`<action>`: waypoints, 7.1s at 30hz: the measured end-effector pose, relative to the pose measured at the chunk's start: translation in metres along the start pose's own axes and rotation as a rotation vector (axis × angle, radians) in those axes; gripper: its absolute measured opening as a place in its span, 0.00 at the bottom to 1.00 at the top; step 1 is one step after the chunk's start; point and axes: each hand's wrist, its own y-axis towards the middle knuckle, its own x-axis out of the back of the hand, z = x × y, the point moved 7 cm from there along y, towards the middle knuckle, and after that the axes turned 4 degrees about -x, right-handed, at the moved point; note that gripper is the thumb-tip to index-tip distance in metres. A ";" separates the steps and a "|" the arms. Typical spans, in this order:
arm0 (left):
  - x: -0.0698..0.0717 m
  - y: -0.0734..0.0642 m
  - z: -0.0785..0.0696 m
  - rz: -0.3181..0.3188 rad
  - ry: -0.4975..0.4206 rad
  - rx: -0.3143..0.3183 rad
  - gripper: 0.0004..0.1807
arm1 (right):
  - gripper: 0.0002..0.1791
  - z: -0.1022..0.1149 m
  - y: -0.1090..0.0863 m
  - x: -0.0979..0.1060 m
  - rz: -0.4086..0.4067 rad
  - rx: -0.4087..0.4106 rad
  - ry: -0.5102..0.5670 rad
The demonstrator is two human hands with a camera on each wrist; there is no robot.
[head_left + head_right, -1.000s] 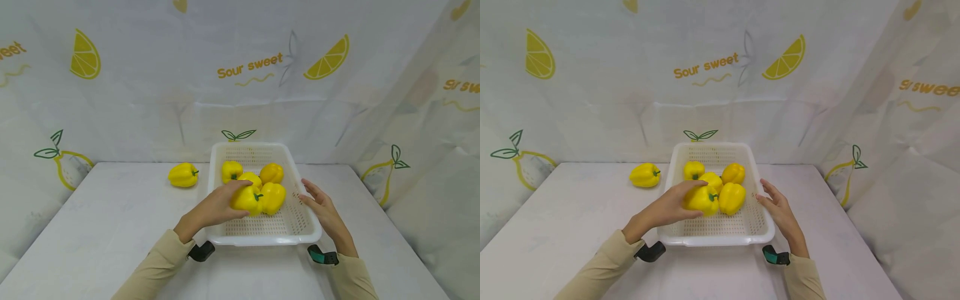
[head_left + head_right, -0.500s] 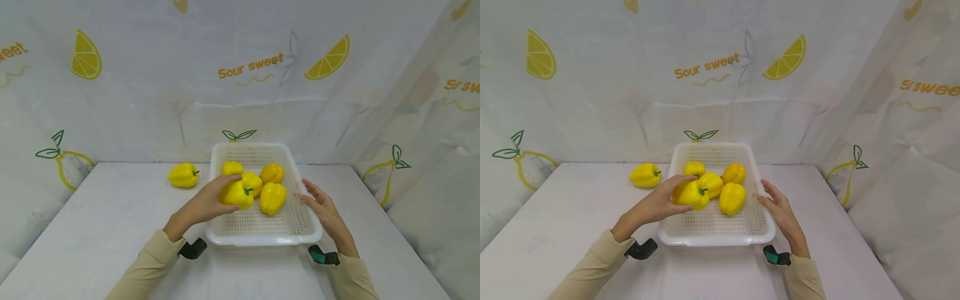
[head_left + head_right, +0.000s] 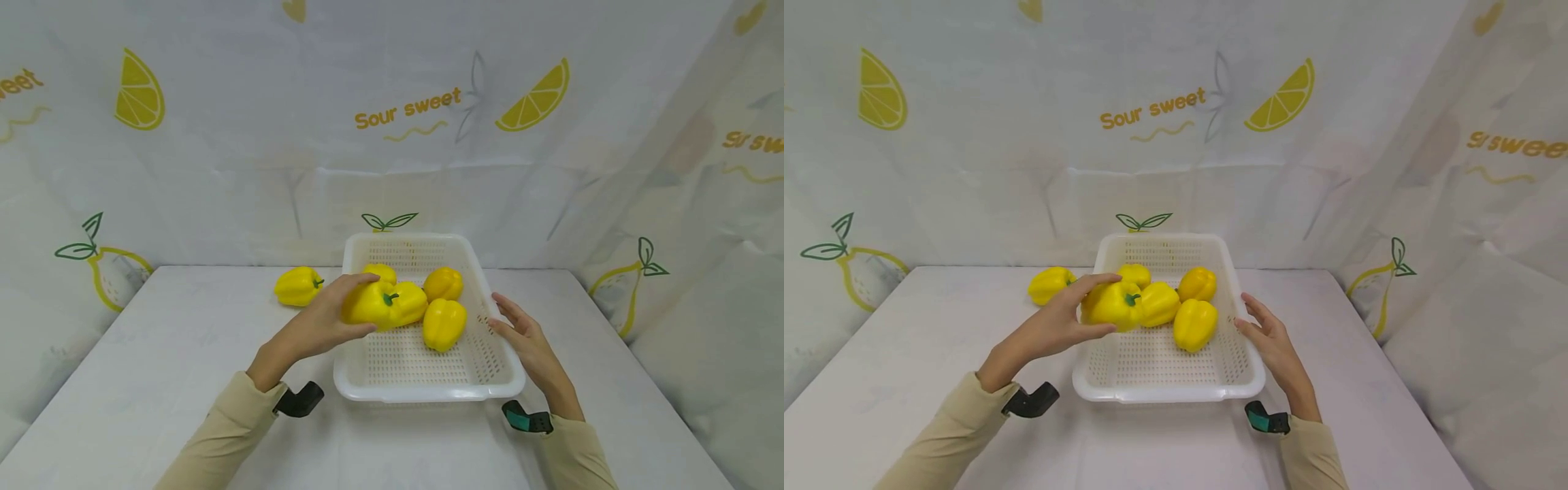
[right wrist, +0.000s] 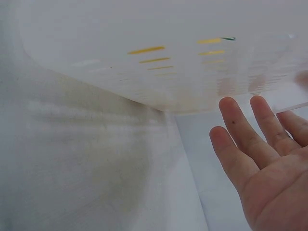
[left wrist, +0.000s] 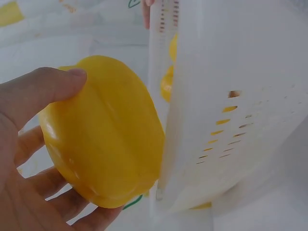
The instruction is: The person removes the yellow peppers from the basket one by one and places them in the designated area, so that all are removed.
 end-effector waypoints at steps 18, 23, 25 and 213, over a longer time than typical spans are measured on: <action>0.021 -0.004 0.007 -0.050 0.032 -0.005 0.38 | 0.37 0.001 0.000 0.001 -0.003 0.010 -0.009; 0.026 -0.006 0.014 -0.055 0.036 0.028 0.39 | 0.38 0.000 -0.001 0.001 -0.009 0.000 -0.009; 0.027 -0.007 0.016 -0.057 0.040 0.038 0.39 | 0.38 0.000 -0.001 0.001 -0.013 -0.005 -0.010; 0.036 0.023 0.037 0.010 0.115 0.105 0.32 | 0.37 -0.001 0.000 0.001 -0.019 0.003 -0.014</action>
